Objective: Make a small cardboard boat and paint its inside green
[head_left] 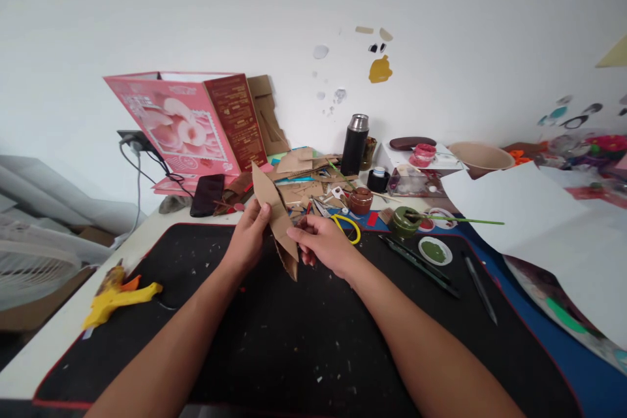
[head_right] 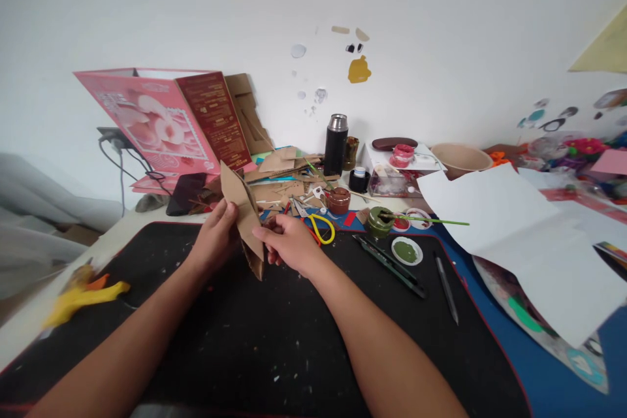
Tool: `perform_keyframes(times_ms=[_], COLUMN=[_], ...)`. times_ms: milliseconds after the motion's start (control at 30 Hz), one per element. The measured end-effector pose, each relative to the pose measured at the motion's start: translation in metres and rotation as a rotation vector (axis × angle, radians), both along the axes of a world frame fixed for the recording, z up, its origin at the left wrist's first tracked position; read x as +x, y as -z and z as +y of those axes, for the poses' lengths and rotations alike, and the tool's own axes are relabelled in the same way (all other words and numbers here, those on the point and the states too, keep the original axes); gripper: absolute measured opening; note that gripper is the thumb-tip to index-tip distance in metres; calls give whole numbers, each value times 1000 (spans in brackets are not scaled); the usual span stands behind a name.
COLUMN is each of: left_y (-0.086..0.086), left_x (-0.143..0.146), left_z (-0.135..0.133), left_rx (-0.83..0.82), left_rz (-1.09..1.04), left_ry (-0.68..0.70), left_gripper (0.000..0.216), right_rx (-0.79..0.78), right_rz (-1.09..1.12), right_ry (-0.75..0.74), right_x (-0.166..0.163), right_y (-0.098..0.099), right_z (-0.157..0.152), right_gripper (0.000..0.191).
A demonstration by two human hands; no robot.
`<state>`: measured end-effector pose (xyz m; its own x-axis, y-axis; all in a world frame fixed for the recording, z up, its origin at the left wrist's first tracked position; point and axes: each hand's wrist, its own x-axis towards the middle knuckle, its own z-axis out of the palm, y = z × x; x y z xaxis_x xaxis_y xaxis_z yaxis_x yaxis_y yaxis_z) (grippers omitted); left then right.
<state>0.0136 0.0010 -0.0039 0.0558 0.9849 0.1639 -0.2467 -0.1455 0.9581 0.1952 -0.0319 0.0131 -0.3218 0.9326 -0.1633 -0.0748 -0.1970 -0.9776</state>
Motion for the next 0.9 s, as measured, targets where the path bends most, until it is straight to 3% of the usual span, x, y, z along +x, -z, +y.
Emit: perform_keyframes(times_ms=[100, 267, 600, 900], left_y=[3, 1, -2, -2], left_x=[4, 8, 4, 2], left_z=[-2, -5, 2, 4], left_rx=[-147, -216, -273, -251], left_rz=[-99, -168, -228, -219], left_ry=[74, 139, -30, -62], left_gripper=[63, 51, 46, 39], right_rx=[3, 19, 57, 44], right_rz=[8, 8, -72, -148], right_ry=[14, 29, -107, -128], right_x=[0, 0, -5, -9], right_y=[0, 1, 13, 15], right_z=[0, 1, -2, -4], right_gripper=[43, 42, 40, 28])
